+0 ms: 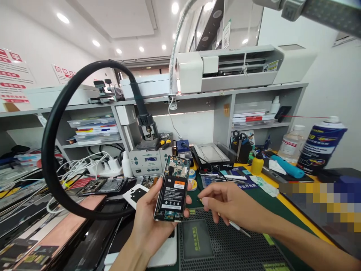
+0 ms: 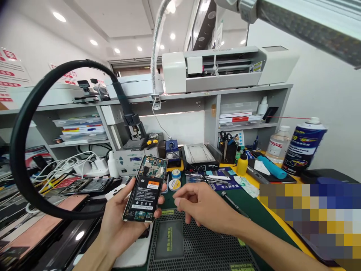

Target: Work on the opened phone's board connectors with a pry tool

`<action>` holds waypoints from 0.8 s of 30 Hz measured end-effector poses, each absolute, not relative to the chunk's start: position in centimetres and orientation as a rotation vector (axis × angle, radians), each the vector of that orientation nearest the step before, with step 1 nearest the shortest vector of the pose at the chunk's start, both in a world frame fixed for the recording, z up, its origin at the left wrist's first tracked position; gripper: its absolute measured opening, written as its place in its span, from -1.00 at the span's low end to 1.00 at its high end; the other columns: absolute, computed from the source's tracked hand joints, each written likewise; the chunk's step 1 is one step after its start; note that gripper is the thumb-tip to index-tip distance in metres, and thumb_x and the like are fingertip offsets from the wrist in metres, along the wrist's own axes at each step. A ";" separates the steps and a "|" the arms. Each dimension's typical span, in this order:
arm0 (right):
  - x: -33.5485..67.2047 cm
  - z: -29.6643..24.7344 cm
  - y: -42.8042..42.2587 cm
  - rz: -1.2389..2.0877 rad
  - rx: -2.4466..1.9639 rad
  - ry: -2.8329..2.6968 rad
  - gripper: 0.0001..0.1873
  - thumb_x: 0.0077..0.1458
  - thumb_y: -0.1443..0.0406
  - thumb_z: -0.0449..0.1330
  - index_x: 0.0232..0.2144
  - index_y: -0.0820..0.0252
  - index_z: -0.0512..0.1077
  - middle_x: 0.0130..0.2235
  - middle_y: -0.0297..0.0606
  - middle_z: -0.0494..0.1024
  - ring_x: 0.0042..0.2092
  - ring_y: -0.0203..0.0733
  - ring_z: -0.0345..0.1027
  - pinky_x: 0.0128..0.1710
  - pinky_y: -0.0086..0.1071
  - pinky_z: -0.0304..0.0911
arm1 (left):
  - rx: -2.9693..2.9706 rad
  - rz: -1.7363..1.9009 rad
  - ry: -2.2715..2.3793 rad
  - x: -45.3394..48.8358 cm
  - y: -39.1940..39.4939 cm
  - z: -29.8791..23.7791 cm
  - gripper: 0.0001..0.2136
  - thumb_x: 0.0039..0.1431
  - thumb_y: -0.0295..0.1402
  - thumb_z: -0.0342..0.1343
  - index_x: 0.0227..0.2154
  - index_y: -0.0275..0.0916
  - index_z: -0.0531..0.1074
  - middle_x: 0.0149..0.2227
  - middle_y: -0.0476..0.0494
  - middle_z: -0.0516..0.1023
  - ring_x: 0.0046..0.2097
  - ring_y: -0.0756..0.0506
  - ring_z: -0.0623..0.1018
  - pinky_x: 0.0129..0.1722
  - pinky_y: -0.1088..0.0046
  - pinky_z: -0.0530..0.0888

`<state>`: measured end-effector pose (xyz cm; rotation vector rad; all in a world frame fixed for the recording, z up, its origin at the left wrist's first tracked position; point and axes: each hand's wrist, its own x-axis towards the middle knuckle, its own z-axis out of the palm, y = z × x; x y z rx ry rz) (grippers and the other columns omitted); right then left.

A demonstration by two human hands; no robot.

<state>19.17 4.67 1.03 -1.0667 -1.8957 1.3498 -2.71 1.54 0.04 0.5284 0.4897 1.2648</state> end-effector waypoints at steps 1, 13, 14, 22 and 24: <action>19.1 0.9 4.5 1.321 -1.064 -1.874 -0.81 0.25 0.18 0.25 -0.21 0.19 0.56 -0.45 -0.34 0.55 -0.48 -0.33 0.41 -0.60 -0.56 0.24 | 0.527 1.252 0.492 -2.6 1.5 -0.1 -0.58 0.36 -0.20 0.03 -0.01 -0.51 0.53 -0.01 -0.59 0.58 -0.27 -0.27 0.62 -0.39 0.24 0.55; 18.6 -0.6 3.8 1.580 -0.911 -1.635 -0.55 0.13 0.04 0.34 -0.10 0.26 0.49 -0.21 -0.14 0.60 -0.27 -0.17 0.47 -0.49 -0.43 0.39 | 0.487 1.169 0.497 -1.6 1.4 -0.9 -0.69 0.31 -0.24 0.11 -0.19 -0.42 0.62 -0.17 -0.45 0.68 -0.10 -0.42 0.66 -0.06 -0.16 0.57; 18.6 -0.5 3.9 1.593 -0.906 -1.620 -0.56 0.13 0.04 0.34 -0.12 0.26 0.49 -0.20 -0.14 0.60 -0.27 -0.18 0.46 -0.48 -0.43 0.39 | 0.490 1.163 0.491 -1.6 1.4 -0.9 -0.69 0.31 -0.23 0.11 -0.19 -0.41 0.62 -0.17 -0.44 0.68 -0.07 -0.42 0.66 -0.03 -0.19 0.56; 18.2 -0.8 4.0 1.602 -0.960 -1.583 -0.63 0.11 0.07 0.35 -0.21 0.23 0.46 -0.35 -0.27 0.56 -0.41 -0.27 0.42 -0.53 -0.45 0.35 | 0.556 1.118 0.423 -1.3 1.2 -1.6 -0.74 0.25 -0.28 0.18 -0.10 -0.32 0.60 -0.09 -0.37 0.67 0.05 -0.44 0.60 0.10 -0.25 0.46; 18.1 -1.0 3.8 1.560 -0.968 -1.609 -0.65 0.13 0.10 0.35 -0.17 0.22 0.44 -0.39 -0.32 0.54 -0.40 -0.25 0.47 -0.49 -0.45 0.34 | 0.587 1.111 0.409 -1.3 1.1 -1.7 -0.69 0.19 -0.30 0.24 -0.03 -0.32 0.57 -0.07 -0.39 0.66 0.07 -0.45 0.59 0.11 -0.22 0.45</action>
